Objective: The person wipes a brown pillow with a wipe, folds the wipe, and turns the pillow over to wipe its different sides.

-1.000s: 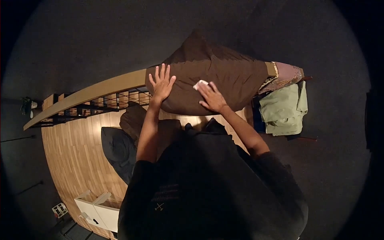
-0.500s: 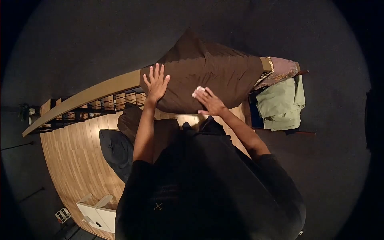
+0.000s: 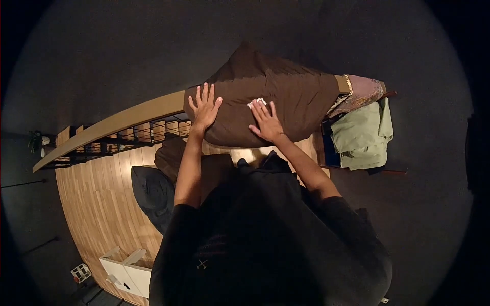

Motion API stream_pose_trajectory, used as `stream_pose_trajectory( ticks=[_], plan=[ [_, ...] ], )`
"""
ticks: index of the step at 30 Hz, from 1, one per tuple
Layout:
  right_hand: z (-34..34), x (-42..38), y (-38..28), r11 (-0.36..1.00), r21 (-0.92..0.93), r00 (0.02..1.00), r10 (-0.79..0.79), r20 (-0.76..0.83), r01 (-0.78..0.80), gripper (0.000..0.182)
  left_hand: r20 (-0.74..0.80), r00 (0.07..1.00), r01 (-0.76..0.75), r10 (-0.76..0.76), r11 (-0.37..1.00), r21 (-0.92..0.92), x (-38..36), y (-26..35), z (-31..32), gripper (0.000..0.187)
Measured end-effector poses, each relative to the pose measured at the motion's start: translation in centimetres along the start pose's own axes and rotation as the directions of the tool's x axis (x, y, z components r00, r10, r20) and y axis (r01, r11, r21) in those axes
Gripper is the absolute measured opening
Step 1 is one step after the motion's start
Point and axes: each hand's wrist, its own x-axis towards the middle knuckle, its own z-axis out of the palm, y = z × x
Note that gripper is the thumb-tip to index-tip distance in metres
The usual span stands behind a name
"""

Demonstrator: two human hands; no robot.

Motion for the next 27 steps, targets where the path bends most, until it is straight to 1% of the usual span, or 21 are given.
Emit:
stream_pose_trajectory(
  ticks=[3, 4, 5, 6, 7, 8, 9, 10, 11, 13, 14, 16, 18, 19, 21, 23, 24, 25, 26, 27],
  plan=[
    [-1.3, 0.9, -2.3, 0.982, 0.172, 0.995, -0.087, 0.043, 0.078, 0.08, 0.042, 0.999, 0.011, -0.011, 1.0, -0.008, 0.1, 0.2, -0.4, 0.073],
    [-1.6, 1.2, -2.4, 0.983, 0.165, 0.995, -0.091, 0.039, 0.083, 0.08, -0.071, 0.997, -0.003, 0.003, 1.0, 0.006, 0.1, 0.4, -0.2, 0.07],
    [-1.9, 1.4, -2.7, 0.988, 0.149, 0.999, -0.049, 0.025, 0.044, 0.077, -0.18, 0.984, -0.012, 0.015, 1.0, 0.021, -0.5, 0.7, 0.2, 0.066],
    [-2.0, 1.5, -3.1, 0.991, 0.137, 1.0, -0.008, 0.011, 0.006, 0.075, -0.184, 0.983, -0.005, 0.009, 1.0, 0.02, -1.3, 1.4, 0.3, 0.066],
    [-2.0, 1.6, -3.4, 0.992, 0.126, 0.999, 0.033, -0.003, -0.032, 0.072, -0.342, 0.936, -0.1, 0.083, 0.995, -0.031, -2.4, 2.5, 0.3, 0.06],
    [-2.0, 1.8, -3.5, 0.99, 0.118, 0.997, 0.075, -0.019, -0.072, 0.069, -0.492, 0.858, -0.202, 0.146, 0.977, -0.062, -3.6, 3.7, 0.5, 0.055],
    [-1.8, 1.9, -3.6, 0.99, 0.123, 0.997, 0.074, -0.019, -0.071, 0.069, -0.452, 0.88, -0.214, 0.147, 0.972, -0.101, -5.2, 5.1, 1.1, 0.047],
    [-1.6, 2.0, -3.7, 0.992, 0.1, 0.996, 0.085, -0.028, -0.082, 0.066, -0.409, 0.9, -0.226, 0.151, 0.964, -0.14, -6.7, 6.4, 2.1, 0.04],
    [-1.3, 2.2, -3.5, 0.993, 0.074, 0.995, 0.096, -0.038, -0.093, 0.062, -0.417, 0.865, -0.367, 0.278, 0.918, -0.149, -7.5, 7.1, 3.4, 0.037],
    [-1.0, 2.3, -3.0, 0.993, 0.021, 0.992, 0.115, -0.051, -0.114, 0.055, -0.259, 0.905, -0.394, 0.337, 0.894, -0.213, -9.0, 8.1, 5.5, 0.04],
    [-1.1, 2.4, -2.7, 0.993, 0.022, 0.992, 0.114, -0.047, -0.113, 0.055, -0.257, 0.906, -0.392, 0.335, 0.894, -0.216, -9.0, 8.3, 5.8, 0.04],
    [-1.3, 2.3, -2.2, 0.932, 0.318, 0.981, 0.191, -0.019, -0.175, 0.048, -0.326, 0.867, -0.439, 0.377, 0.887, -0.142, -8.6, 8.5, 6.4, 0.048],
    [-1.6, 2.3, -1.5, 0.782, 0.581, 0.966, 0.258, 0.028, -0.225, 0.041, -0.39, 0.818, -0.481, 0.423, 0.875, -0.06, -8.2, 8.6, 6.9, 0.057],
    [-1.6, 2.2, -1.0, 0.782, 0.581, 0.966, 0.256, 0.028, -0.225, 0.041, -0.391, 0.819, -0.48, 0.421, 0.875, -0.061, -8.2, 8.8, 6.9, 0.057],
    [-1.8, 1.6, 0.0, 0.89, 0.423, 0.967, 0.235, -0.1, -0.172, 0.038, -0.283, 0.853, -0.427, 0.439, 0.898, 0.105, -8.4, 9.4, 6.9, 0.064],
    [-2.0, 1.1, 1.2, 0.96, 0.244, 0.957, 0.19, -0.22, -0.135, 0.035, -0.17, 0.885, -0.38, 0.433, 0.884, 0.272, -8.4, 9.7, 6.7, 0.072],
    [-2.9, 1.1, 1.9, 0.949, 0.245, 0.929, 0.261, -0.26, -0.199, 0.034, -0.17, 0.884, -0.382, 0.435, 0.883, 0.272, -8.2, 9.6, 6.6, 0.072],
    [-4.4, 1.4, 2.8, 0.933, 0.247, 0.895, 0.331, -0.3, -0.262, 0.033, -0.209, 0.894, -0.33, 0.396, 0.898, 0.29, -7.8, 9.5, 6.6, 0.074],
    [-5.6, 1.7, 4.2, 0.932, 0.246, 0.894, 0.333, -0.3, -0.265, 0.033, -0.249, 0.9, -0.278, 0.358, 0.911, 0.305, -7.3, 9.3, 6.5, 0.076],
    [-6.8, 2.2, 5.8, 0.9, 0.28, 0.841, 0.418, -0.344, -0.333, 0.038, -0.287, 0.903, -0.225, 0.319, 0.922, 0.316, -6.9, 9.0, 6.4, 0.078]
  ],
)
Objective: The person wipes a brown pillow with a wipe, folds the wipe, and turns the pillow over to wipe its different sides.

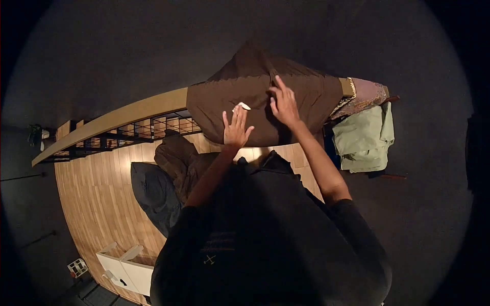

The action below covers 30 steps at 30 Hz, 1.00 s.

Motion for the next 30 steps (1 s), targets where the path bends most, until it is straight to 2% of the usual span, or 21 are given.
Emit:
stream_pose_trajectory(
  ticks=[1, 2, 4, 6, 12, 21, 26, 30],
  plan=[
    [-0.5, 1.0, 1.1, 0.997, 0.011, 0.994, 0.083, -0.071, -0.082, 0.044, -0.025, 0.999, 0.049, -0.048, 0.998, 0.026, 0.2, -0.3, 0.1, 0.08],
    [-0.4, 1.4, 2.3, 0.996, 0.01, 0.994, 0.087, -0.068, -0.087, 0.044, -0.021, 0.999, 0.047, -0.046, 0.999, 0.022, 0.5, -0.8, -0.1, 0.08],
    [-0.2, 2.3, 4.9, 0.947, -0.12, 0.95, 0.307, 0.051, -0.299, 0.056, -0.029, 0.994, 0.105, -0.103, 0.993, 0.06, 1.2, -2.3, -0.8, 0.079],
    [-0.1, 2.8, 6.6, 0.842, -0.268, 0.848, 0.514, 0.133, -0.468, 0.068, -0.047, 0.985, 0.168, -0.164, 0.981, 0.101, 1.9, -3.2, -1.3, 0.078],
    [0.5, 2.0, 7.4, 0.838, -0.306, 0.802, 0.532, 0.273, -0.452, 0.085, -0.06, 0.988, 0.143, -0.142, 0.99, 0.018, 0.7, -2.4, -1.5, 0.078],
    [1.5, 1.6, 8.0, 0.821, -0.381, 0.821, 0.527, 0.219, -0.426, 0.083, -0.041, 0.989, 0.146, -0.144, 0.988, 0.058, 5.7, -3.1, -2.3, 0.075],
    [1.6, 1.4, 7.9, 0.822, -0.383, 0.838, 0.514, 0.183, -0.421, 0.082, -0.063, 0.993, 0.109, -0.104, 0.992, 0.071, 8.6, -2.4, -3.8, 0.074],
    [1.5, 1.3, 7.7, 0.833, -0.332, 0.832, 0.52, 0.192, -0.443, 0.083, -0.107, 0.989, 0.113, -0.104, 0.99, 0.086, 8.0, -3.9, -2.5, 0.074]
  ],
)
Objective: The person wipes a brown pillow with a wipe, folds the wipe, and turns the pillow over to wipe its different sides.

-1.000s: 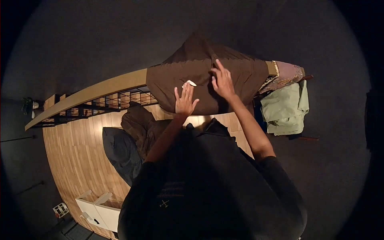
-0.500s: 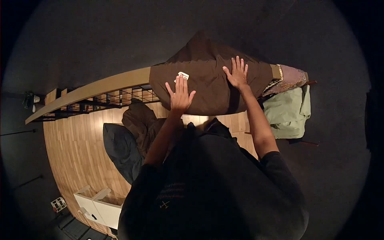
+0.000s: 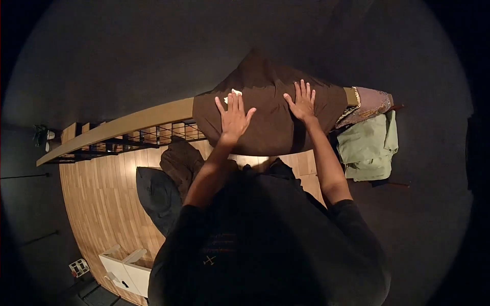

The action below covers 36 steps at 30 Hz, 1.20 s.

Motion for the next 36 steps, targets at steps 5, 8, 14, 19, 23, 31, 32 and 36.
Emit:
stream_pose_trajectory(
  ticks=[5, 8, 14, 19, 23, 31, 32, 36],
  plan=[
    [0.1, 0.3, 0.1, 1.0, -0.013, 1.0, 0.011, -0.014, -0.011, 0.082, 0.052, 0.996, 0.066, -0.069, 0.996, 0.066, -0.9, -5.6, -0.2, 0.074],
    [0.6, -0.2, -0.1, 1.0, -0.023, 0.999, 0.02, -0.031, -0.021, 0.081, 0.053, 0.996, 0.06, -0.066, 0.994, 0.094, -1.1, -5.7, -0.1, 0.073],
    [0.2, 0.0, -0.5, 0.998, -0.052, 0.998, 0.017, -0.068, -0.021, 0.079, 0.014, 1.0, 0.004, -0.004, 1.0, -0.007, -1.0, -4.2, -0.3, 0.066],
    [-0.4, -0.1, -0.5, 0.998, -0.059, 0.999, 0.023, -0.035, -0.025, 0.08, 0.147, 0.988, 0.082, -0.039, 0.951, -0.297, -0.8, -7.2, 0.1, 0.051],
    [-0.1, -0.1, -0.7, 0.999, -0.041, 1.0, 0.022, -0.018, -0.023, 0.081, 0.288, 0.948, 0.292, -0.138, 0.742, -0.604, -0.5, -8.8, -0.8, 0.045],
    [-4.0, -2.5, -8.1, 0.966, 0.241, 0.995, -0.077, -0.061, 0.089, 0.077, 0.698, 0.689, 0.444, -0.195, -0.647, -0.62, 1.1, -3.6, -7.5, 0.049],
    [-6.8, -3.8, -10.7, 0.817, 0.577, 0.995, -0.074, 0.068, 0.022, 0.073, 0.698, 0.689, 0.442, -0.194, -0.651, -0.617, 1.1, -2.9, -8.1, 0.049],
    [-10.7, -6.4, -15.1, 0.345, 0.928, 0.95, -0.217, 0.223, -0.138, 0.044, 0.566, 0.823, 0.428, -0.057, -0.592, -0.683, 0.3, -1.2, -10.2, 0.057]
  ],
)
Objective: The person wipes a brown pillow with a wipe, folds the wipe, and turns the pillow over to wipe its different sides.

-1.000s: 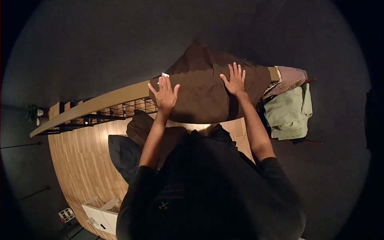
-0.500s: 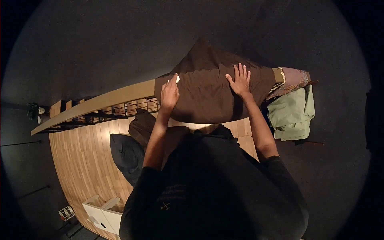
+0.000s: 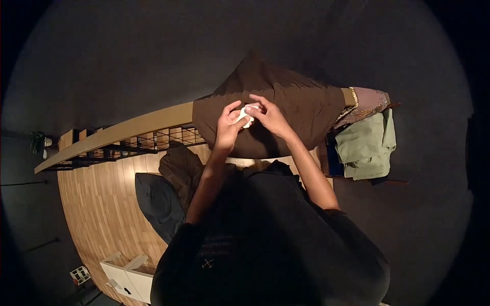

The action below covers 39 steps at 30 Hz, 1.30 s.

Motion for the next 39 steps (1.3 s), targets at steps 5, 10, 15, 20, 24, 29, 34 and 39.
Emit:
stream_pose_trajectory(
  ticks=[5, 10, 15, 20, 24, 29, 34, 39],
  plan=[
    [-1.8, -0.5, 0.7, 0.973, -0.212, 0.994, -0.08, 0.07, 0.093, 0.03, -0.013, 0.999, -0.046, 0.052, 0.954, 0.296, -1.4, -0.3, 0.5, 0.05],
    [-2.4, -2.7, 1.8, 1.0, 0.028, 1.0, 0.01, -0.009, -0.01, 0.018, -0.064, 0.993, 0.11, -0.095, 0.946, 0.306, -1.5, -1.8, -0.5, 0.038],
    [-2.2, -4.3, 5.2, 0.94, 0.291, 0.98, 0.198, -0.037, -0.179, 0.014, -0.137, 0.978, 0.193, -0.155, 0.924, 0.33, -1.4, -5.0, -1.7, 0.026],
    [-2.6, -3.1, 10.9, 0.949, 0.273, 0.963, 0.21, -0.169, -0.159, 0.017, -0.173, 0.978, 0.183, -0.12, 0.888, 0.422, 1.5, -9.4, -2.0, 0.026],
    [-1.7, -2.3, 14.3, 0.981, -0.186, 0.864, -0.049, -0.5, -0.052, 0.024, -0.172, 0.979, 0.175, -0.108, 0.875, 0.451, 3.9, -14.5, -2.7, 0.026],
    [1.3, -4.8, 14.2, 0.772, -0.635, 0.854, -0.318, -0.411, -0.018, 0.045, -0.278, 0.958, 0.215, -0.075, 0.829, 0.516, 3.8, -15.7, -1.8, 0.025],
    [1.8, -5.5, 16.2, 0.446, -0.876, 0.9, -0.434, -0.031, 0.185, 0.062, -0.281, 0.96, 0.204, -0.018, 0.731, 0.651, 4.0, -17.1, -3.3, 0.024],
    [0.6, -5.2, 18.6, 0.234, -0.933, 0.907, -0.386, 0.17, 0.274, 0.071, -0.222, 0.971, 0.108, 0.089, 0.667, 0.738, 2.5, -15.8, -5.1, 0.023]
  ],
)
